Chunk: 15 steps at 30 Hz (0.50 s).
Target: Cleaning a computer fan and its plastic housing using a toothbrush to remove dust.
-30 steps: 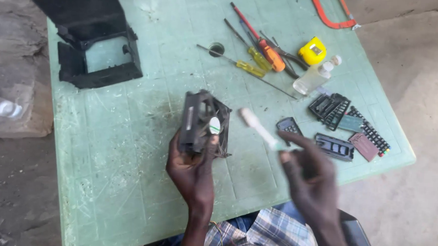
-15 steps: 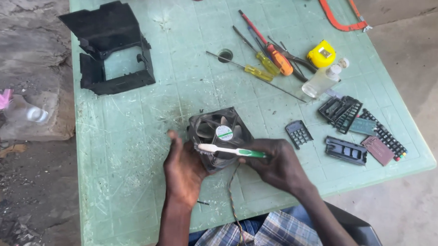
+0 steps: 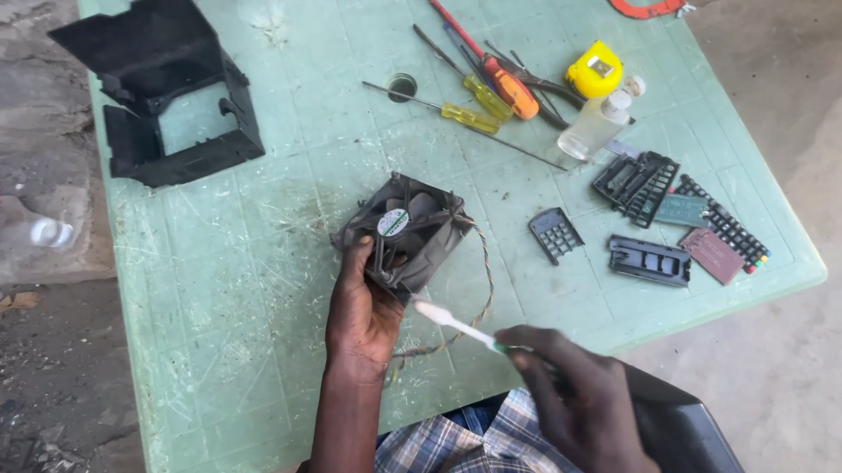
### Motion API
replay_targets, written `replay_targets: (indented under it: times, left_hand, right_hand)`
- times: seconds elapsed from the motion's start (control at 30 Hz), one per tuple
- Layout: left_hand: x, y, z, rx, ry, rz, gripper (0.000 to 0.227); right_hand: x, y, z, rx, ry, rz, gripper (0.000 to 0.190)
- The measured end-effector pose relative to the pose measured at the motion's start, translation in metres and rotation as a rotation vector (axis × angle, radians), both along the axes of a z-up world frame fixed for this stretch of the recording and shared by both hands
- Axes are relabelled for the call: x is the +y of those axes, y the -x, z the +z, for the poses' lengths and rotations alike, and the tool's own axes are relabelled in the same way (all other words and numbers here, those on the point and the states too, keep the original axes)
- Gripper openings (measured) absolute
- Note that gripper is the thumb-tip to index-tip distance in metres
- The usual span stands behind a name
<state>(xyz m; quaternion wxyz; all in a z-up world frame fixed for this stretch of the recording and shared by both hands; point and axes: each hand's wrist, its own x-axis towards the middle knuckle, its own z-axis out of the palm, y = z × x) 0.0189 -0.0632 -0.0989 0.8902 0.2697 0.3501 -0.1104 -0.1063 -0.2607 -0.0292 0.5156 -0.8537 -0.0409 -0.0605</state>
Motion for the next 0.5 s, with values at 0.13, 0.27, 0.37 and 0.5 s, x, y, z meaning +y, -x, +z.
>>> replay_targets:
  times: [0.13,0.27,0.37,0.5]
  left_hand:
    - [-0.005,0.002,-0.014,0.078,-0.069,0.081,0.027]
    - [-0.016,0.011,0.006,-0.017,-0.203,0.093,0.036]
    - [-0.025,0.010,0.015,0.004,-0.262,0.078,0.030]
    - [-0.030,0.011,0.032,0.034,-0.358,0.034,0.032]
  right_hand:
    - [0.018,0.001,0.007,-0.072,0.216,-0.110,0.021]
    - [0.032,0.008,-0.001,-0.145,0.517,-0.283,0.023]
    - [0.037,0.004,-0.012,-0.228,0.437,-0.276,0.024]
    - [0.036,-0.004,-0.017,-0.235,0.504,-0.226,0.028]
